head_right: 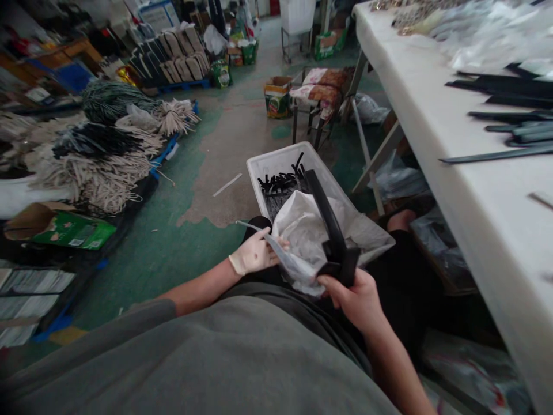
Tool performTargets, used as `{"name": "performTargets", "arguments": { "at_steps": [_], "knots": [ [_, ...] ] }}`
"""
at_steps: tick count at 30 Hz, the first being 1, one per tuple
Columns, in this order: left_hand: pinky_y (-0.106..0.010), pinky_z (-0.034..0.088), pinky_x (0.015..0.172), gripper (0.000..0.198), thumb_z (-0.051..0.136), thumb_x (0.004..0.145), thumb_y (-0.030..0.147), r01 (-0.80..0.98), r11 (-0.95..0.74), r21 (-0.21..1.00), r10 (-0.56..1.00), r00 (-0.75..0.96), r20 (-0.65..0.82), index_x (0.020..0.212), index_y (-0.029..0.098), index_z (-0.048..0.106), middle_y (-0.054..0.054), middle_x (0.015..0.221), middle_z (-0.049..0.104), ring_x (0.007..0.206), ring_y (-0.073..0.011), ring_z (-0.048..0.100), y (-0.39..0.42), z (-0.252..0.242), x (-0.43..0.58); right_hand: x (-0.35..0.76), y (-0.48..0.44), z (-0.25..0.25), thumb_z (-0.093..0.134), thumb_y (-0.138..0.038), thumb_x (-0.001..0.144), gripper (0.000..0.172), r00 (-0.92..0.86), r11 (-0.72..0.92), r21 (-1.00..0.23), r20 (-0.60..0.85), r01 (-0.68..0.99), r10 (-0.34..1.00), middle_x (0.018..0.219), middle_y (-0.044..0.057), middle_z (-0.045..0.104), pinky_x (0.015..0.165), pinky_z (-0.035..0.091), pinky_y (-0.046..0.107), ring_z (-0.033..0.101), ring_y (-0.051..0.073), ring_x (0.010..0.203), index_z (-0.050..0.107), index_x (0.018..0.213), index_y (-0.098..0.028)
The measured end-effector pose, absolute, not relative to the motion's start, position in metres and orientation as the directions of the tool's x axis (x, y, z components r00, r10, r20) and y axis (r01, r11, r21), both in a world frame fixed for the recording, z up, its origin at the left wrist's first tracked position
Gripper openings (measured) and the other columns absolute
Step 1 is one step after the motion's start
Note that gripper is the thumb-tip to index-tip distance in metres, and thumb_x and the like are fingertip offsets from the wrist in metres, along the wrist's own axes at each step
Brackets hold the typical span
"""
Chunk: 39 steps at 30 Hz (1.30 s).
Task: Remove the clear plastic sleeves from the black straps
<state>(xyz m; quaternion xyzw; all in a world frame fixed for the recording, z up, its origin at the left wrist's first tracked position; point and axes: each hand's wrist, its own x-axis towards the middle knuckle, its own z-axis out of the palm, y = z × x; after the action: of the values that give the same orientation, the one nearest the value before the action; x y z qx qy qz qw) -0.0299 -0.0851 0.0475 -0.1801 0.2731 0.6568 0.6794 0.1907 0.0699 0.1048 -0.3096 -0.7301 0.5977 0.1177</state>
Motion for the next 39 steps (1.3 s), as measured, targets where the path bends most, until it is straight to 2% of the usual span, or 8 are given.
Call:
{"name": "performTargets", "arguments": {
  "at_steps": [4,8,14,20,27,31,35,39],
  "knots": [
    [-0.026,0.053,0.066,0.037,0.036,0.100,0.032,-0.845,-0.431,0.317,0.452,-0.506,-0.735,0.104,0.006,0.062,-0.006,0.068,0.068,0.062,-0.0139,0.067,-0.080,0.040,-0.098,0.240,0.081,0.103,0.069,-0.053,0.075,0.037,-0.794,-0.081,-0.925,-0.362,0.371,0.488,0.043,-0.002,0.045,0.036,0.026,0.023,0.035,0.009,0.036,0.069,0.071,-0.016],
    [-0.019,0.048,0.055,0.025,0.043,0.097,0.020,-0.714,-0.486,0.504,0.445,-0.698,-0.560,0.116,0.016,0.060,-0.001,0.073,0.068,0.057,-0.0084,0.063,-0.055,0.055,-0.110,0.244,0.082,0.091,0.067,-0.055,0.077,0.042,-0.803,-0.188,-0.918,-0.397,0.349,0.444,0.042,-0.003,0.039,0.039,0.020,0.023,0.031,0.007,0.037,0.070,0.075,-0.013],
    [-0.020,0.043,0.054,0.037,0.069,0.082,0.035,-0.714,0.041,0.699,0.892,-0.288,-0.347,0.112,0.014,0.065,-0.007,0.079,0.069,0.062,-0.0119,0.063,-0.022,0.067,-0.020,0.191,0.100,0.103,0.062,-0.045,0.086,0.056,-0.737,-0.344,-0.938,-0.268,0.051,0.620,0.042,-0.009,0.031,0.042,0.020,0.024,0.024,0.007,0.040,0.061,0.128,-0.008],
    [-0.024,0.038,0.054,0.044,0.071,0.078,0.046,-0.488,0.389,0.781,0.914,0.096,-0.395,0.106,0.012,0.068,-0.010,0.080,0.069,0.061,-0.0136,0.061,-0.023,0.058,0.029,0.168,0.137,0.120,0.069,-0.044,0.077,0.047,-0.665,-0.272,-0.953,-0.118,-0.132,0.737,0.044,-0.009,0.035,0.042,0.022,0.023,0.027,0.006,0.041,0.069,0.110,-0.011],
    [-0.030,0.047,0.078,0.047,0.066,0.079,0.056,-0.461,0.205,0.863,0.972,-0.004,-0.233,0.106,0.017,0.065,-0.008,0.092,0.069,0.083,-0.0186,0.063,-0.007,0.089,0.046,0.166,0.120,0.143,0.072,-0.044,0.073,0.038,-0.649,-0.160,-0.987,-0.126,0.007,0.751,0.042,-0.007,0.041,0.038,0.022,0.022,0.032,0.006,0.039,0.074,0.095,-0.012],
    [-0.026,0.045,0.069,0.037,0.060,0.084,0.051,-0.284,0.195,0.939,0.965,-0.113,-0.235,0.092,0.016,0.064,-0.004,0.079,0.066,0.070,-0.0138,0.059,0.007,0.105,0.055,0.169,0.111,0.149,0.075,-0.044,0.069,0.038,-0.640,-0.139,-0.987,-0.159,0.082,0.752,0.041,-0.007,0.040,0.037,0.025,0.022,0.033,0.007,0.037,0.074,0.091,-0.012],
    [-0.026,0.042,0.063,0.029,0.056,0.088,0.044,-0.085,0.273,0.958,0.962,0.036,-0.271,0.086,0.017,0.065,-0.003,0.075,0.063,0.064,-0.0125,0.055,-0.008,0.090,0.061,0.192,0.124,0.145,0.075,-0.044,0.071,0.036,-0.508,-0.134,-0.991,-0.124,0.017,0.852,0.042,-0.006,0.041,0.038,0.019,0.022,0.031,0.006,0.038,0.075,0.089,-0.013],
    [-0.028,0.041,0.059,0.035,0.060,0.085,0.050,-0.176,0.344,0.922,0.938,0.115,-0.328,0.087,0.016,0.068,-0.004,0.072,0.063,0.062,-0.0141,0.054,-0.039,0.057,0.053,0.220,0.141,0.130,0.075,-0.046,0.073,0.042,-0.443,-0.183,-0.983,-0.176,0.026,0.879,0.041,-0.006,0.035,0.039,0.019,0.023,0.028,0.006,0.039,0.075,0.101,-0.015]
  ]
}}
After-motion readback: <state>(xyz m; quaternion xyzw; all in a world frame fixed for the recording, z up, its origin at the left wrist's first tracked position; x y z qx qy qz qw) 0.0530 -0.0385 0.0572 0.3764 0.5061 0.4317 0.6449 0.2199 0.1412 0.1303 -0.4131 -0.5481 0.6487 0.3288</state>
